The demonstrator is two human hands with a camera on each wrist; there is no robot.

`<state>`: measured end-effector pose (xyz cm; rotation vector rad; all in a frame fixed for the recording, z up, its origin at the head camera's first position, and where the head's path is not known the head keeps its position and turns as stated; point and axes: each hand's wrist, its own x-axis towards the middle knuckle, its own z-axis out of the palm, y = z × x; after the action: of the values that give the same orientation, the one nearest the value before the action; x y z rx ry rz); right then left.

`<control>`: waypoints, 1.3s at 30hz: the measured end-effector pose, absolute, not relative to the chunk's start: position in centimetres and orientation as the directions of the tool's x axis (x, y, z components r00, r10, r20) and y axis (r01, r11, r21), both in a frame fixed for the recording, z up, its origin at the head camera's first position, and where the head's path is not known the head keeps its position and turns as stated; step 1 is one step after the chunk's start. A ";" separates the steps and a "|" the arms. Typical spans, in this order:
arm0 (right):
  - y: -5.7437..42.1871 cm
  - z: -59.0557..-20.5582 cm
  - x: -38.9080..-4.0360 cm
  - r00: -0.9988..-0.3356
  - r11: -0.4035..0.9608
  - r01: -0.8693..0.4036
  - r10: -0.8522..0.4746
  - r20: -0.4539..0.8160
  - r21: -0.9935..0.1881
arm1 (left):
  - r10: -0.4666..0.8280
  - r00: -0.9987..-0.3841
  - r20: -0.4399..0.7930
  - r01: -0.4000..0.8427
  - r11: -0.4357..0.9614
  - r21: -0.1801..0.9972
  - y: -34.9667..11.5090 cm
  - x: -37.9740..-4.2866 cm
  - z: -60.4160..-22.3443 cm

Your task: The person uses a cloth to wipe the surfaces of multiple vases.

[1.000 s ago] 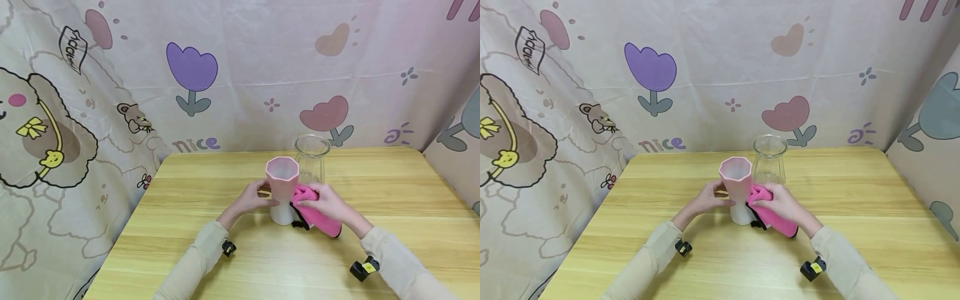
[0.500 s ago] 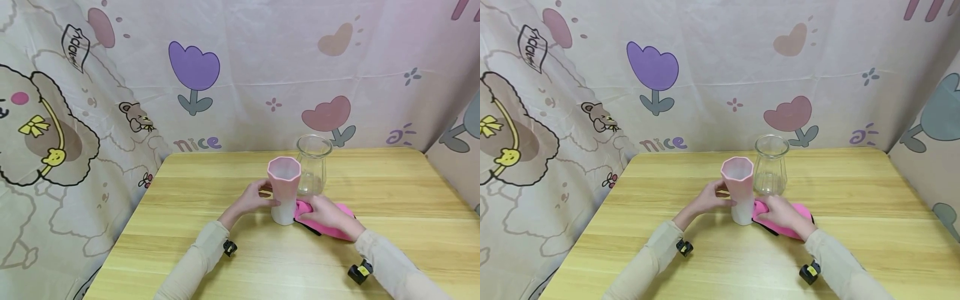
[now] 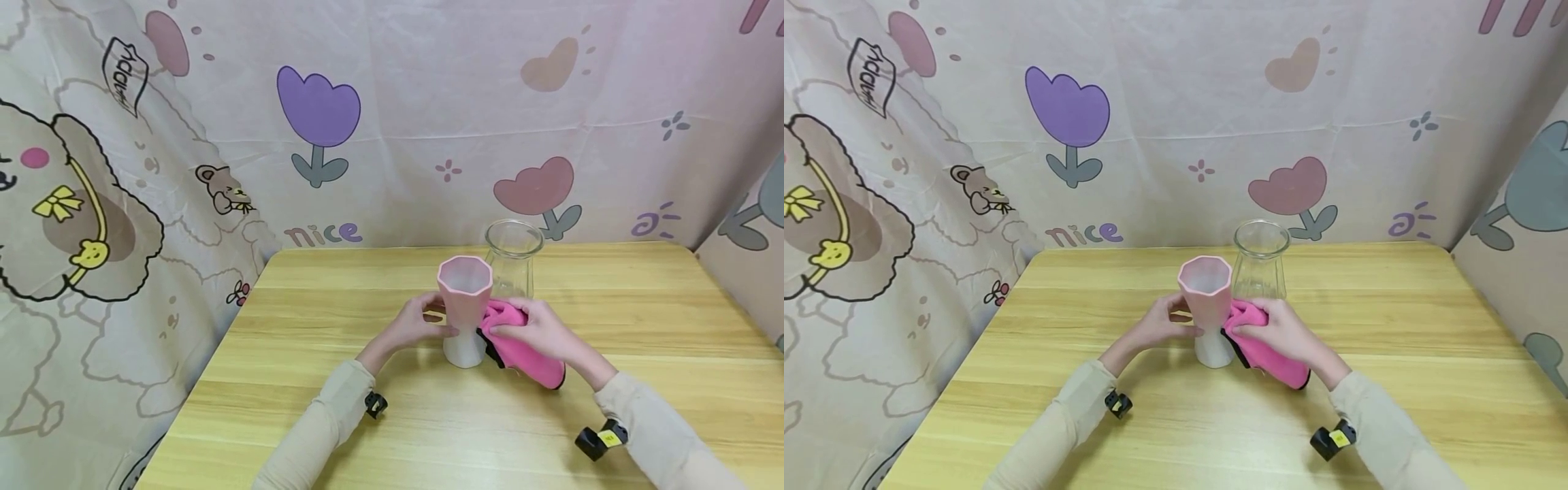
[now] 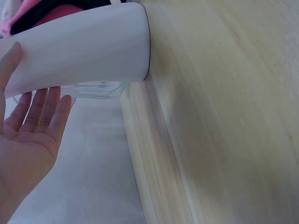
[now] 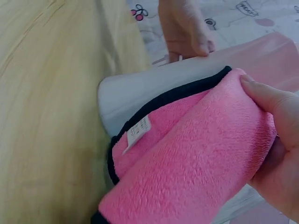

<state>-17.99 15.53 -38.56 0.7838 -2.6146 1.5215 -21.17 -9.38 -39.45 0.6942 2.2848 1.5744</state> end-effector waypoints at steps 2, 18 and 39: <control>15.5 -37.9 -17.9 -0.886 0.397 -0.417 -0.380 0.267 -0.818 | 0.531 -0.846 0.051 0.238 0.289 0.927 -9.4 -21.5 -40.0; 15.1 -33.2 -16.7 -0.858 0.194 -0.507 -0.202 0.472 -0.840 | 0.531 -0.845 0.055 0.239 0.284 0.928 -9.3 -21.4 -40.1; 15.2 -37.7 -17.8 -0.865 0.418 -0.483 -0.368 0.342 -0.769 | 0.518 -0.855 0.014 0.199 0.303 0.932 -9.3 -19.8 -37.6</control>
<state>-17.81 15.22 -37.74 0.7660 -2.5422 1.4412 -19.78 -9.30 -37.62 0.6499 2.2853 1.5698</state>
